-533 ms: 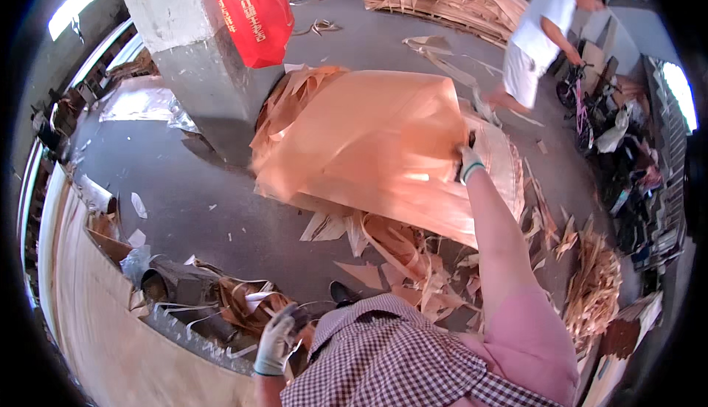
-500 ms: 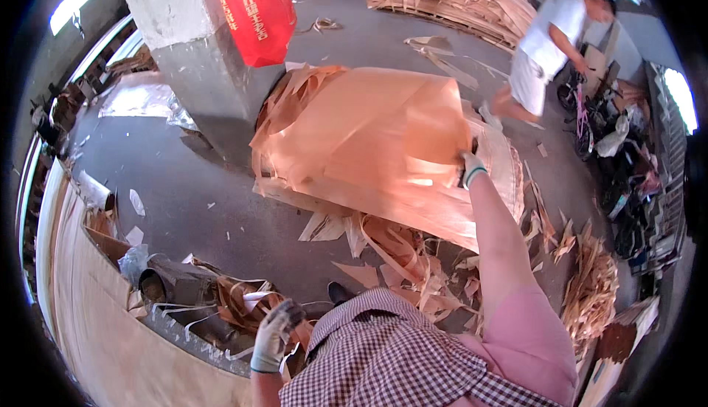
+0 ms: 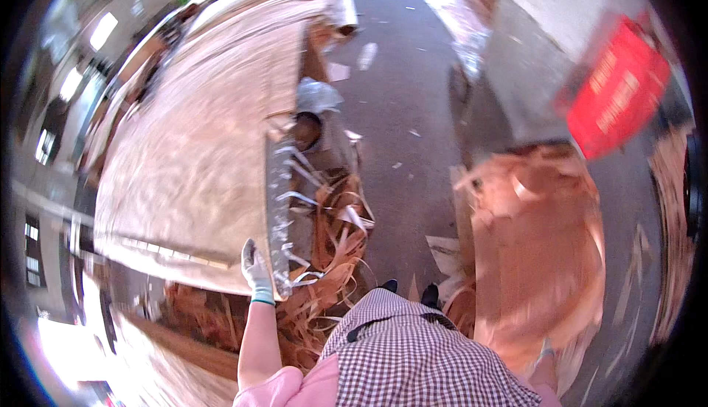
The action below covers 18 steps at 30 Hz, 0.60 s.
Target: The person uses a tape dispenser to apply tape to wood veneer sheets on a large table, cutting the tape with a hand-held tool. The person picks up a small piece of veneer, positions it, tapes it down, and then walks to a motorcycle to retrieve an item before returning to the veneer table.
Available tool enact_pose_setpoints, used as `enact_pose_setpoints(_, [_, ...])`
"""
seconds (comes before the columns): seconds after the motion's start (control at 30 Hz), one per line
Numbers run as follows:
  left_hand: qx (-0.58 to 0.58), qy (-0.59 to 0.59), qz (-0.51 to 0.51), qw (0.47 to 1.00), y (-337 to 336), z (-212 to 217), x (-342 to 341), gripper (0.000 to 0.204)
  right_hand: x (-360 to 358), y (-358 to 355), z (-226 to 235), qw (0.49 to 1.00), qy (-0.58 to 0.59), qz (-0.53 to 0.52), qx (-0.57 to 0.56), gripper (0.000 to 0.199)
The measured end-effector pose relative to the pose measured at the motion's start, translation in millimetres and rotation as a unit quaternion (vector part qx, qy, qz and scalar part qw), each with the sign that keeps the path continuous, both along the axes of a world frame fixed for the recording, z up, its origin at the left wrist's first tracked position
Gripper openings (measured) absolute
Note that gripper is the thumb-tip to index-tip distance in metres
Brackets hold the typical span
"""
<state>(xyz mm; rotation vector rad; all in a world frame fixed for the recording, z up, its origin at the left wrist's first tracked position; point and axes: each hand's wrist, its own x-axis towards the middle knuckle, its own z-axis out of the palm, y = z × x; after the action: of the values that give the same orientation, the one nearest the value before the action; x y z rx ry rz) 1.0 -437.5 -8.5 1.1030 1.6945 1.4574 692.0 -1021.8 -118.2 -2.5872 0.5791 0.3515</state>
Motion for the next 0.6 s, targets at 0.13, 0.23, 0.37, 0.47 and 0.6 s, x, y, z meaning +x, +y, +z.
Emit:
enact_pose_setpoints(0.13, [-0.029, 0.066, 0.217, 0.974, -34.3, -26.0, -85.3, 0.047, 72.3, 61.9, 17.7, 0.987, -0.059, 0.104, -0.111, 0.033])
enact_pose_setpoints(0.23, [-0.122, 0.015, 0.333, 0.935, -29.0, -43.5, -115.5, 0.048, 109.2, 159.6, 11.9, 0.957, -0.124, 0.236, -0.112, 0.035])
enact_pose_setpoints(0.37, [-0.214, 0.219, 0.366, 0.879, 12.7, -47.0, -123.4, 0.044, 83.0, 375.6, -26.5, 0.869, -0.172, 0.452, -0.105, 0.025])
enact_pose_setpoints(0.47, [-0.346, 0.297, 0.401, 0.795, 43.9, -43.3, -115.3, 0.065, -14.2, 545.7, -37.1, 0.785, -0.080, 0.592, 0.163, 0.019])
enact_pose_setpoints(0.6, [-0.323, 0.134, 0.393, 0.850, 73.5, -21.5, -125.0, 0.054, -198.5, 702.7, 14.0, 0.620, 0.081, 0.745, 0.234, 0.027])
